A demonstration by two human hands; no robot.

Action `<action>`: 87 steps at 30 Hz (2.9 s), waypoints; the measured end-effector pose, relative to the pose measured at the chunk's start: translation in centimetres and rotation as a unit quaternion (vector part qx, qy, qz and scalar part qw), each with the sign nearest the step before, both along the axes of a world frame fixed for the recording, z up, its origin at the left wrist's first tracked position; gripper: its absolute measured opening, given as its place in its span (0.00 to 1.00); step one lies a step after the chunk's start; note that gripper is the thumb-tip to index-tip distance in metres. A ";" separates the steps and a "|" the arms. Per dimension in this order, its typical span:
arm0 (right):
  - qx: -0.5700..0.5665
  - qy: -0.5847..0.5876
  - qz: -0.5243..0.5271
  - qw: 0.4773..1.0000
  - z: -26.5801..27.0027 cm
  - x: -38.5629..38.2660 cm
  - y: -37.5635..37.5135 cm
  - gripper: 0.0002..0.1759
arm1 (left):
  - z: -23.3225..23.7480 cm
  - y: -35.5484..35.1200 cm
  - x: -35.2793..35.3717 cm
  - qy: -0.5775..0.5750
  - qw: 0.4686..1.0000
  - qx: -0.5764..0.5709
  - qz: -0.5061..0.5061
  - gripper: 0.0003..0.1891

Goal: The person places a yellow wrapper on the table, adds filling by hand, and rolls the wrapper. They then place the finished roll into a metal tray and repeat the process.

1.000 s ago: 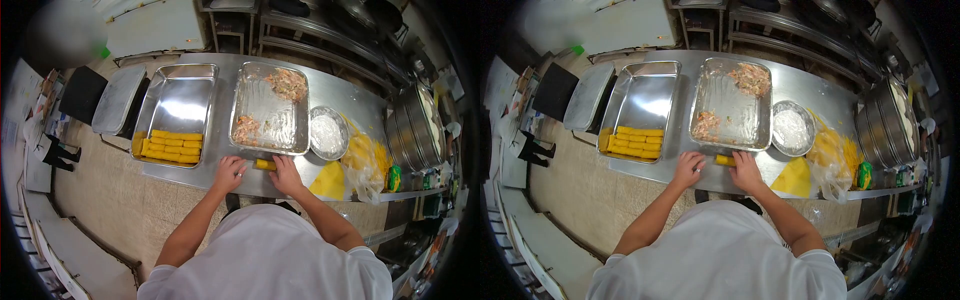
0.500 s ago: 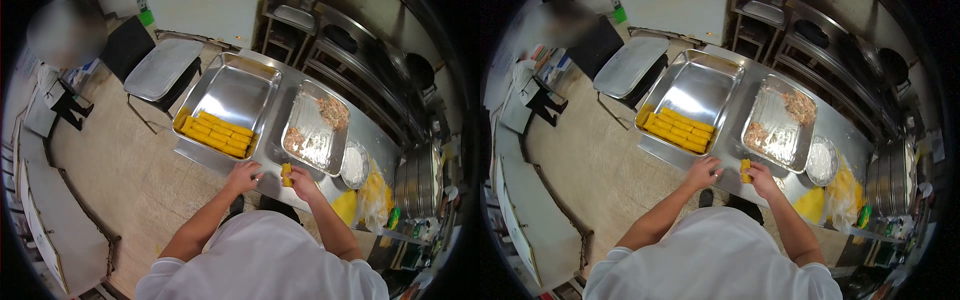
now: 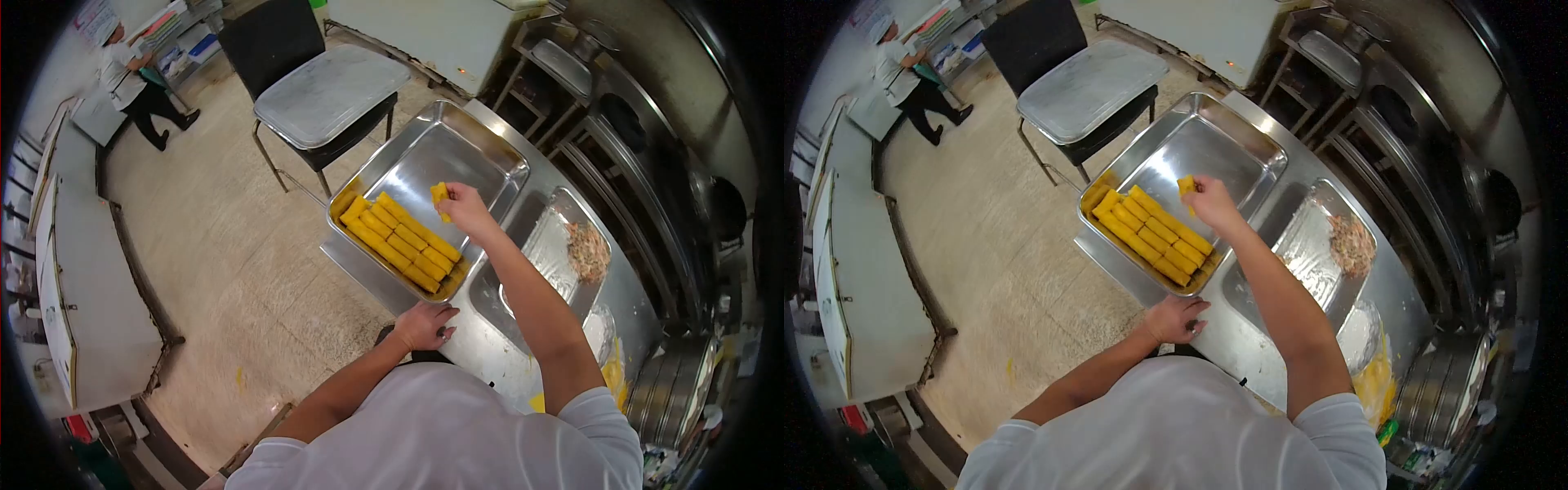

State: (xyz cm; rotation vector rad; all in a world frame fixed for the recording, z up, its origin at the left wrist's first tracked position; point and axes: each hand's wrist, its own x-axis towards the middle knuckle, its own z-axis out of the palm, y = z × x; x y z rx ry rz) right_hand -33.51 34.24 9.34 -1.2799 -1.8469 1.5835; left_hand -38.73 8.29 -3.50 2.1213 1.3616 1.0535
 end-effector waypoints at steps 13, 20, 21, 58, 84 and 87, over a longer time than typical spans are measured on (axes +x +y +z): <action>0.358 -0.111 0.206 0.904 -5.6 -11.6 4.2 0.23 | -0.2 -0.3 0.2 0.015 0.999 -0.031 0.014 0.26; 0.136 -0.149 0.073 0.977 -8.2 -13.1 4.7 0.27 | -0.4 -0.5 0.2 0.007 0.999 -0.052 0.006 0.27; 0.142 -0.155 0.079 0.975 -8.2 -13.4 4.5 0.27 | -0.5 -0.5 0.2 0.007 0.998 -0.059 0.002 0.27; 0.115 -0.351 -0.521 0.769 -7.5 41.8 -44.0 0.19 | 1.4 -2.3 9.7 -0.149 0.985 -0.077 -0.031 0.12; -0.174 0.373 -0.434 0.801 5.0 39.1 -39.7 0.20 | 4.3 -5.6 23.4 -0.413 0.541 -0.681 -0.271 0.37; -0.174 0.370 -0.435 0.802 3.5 38.4 -39.4 0.22 | 4.7 -4.6 21.4 -0.401 0.580 -0.658 -0.265 0.31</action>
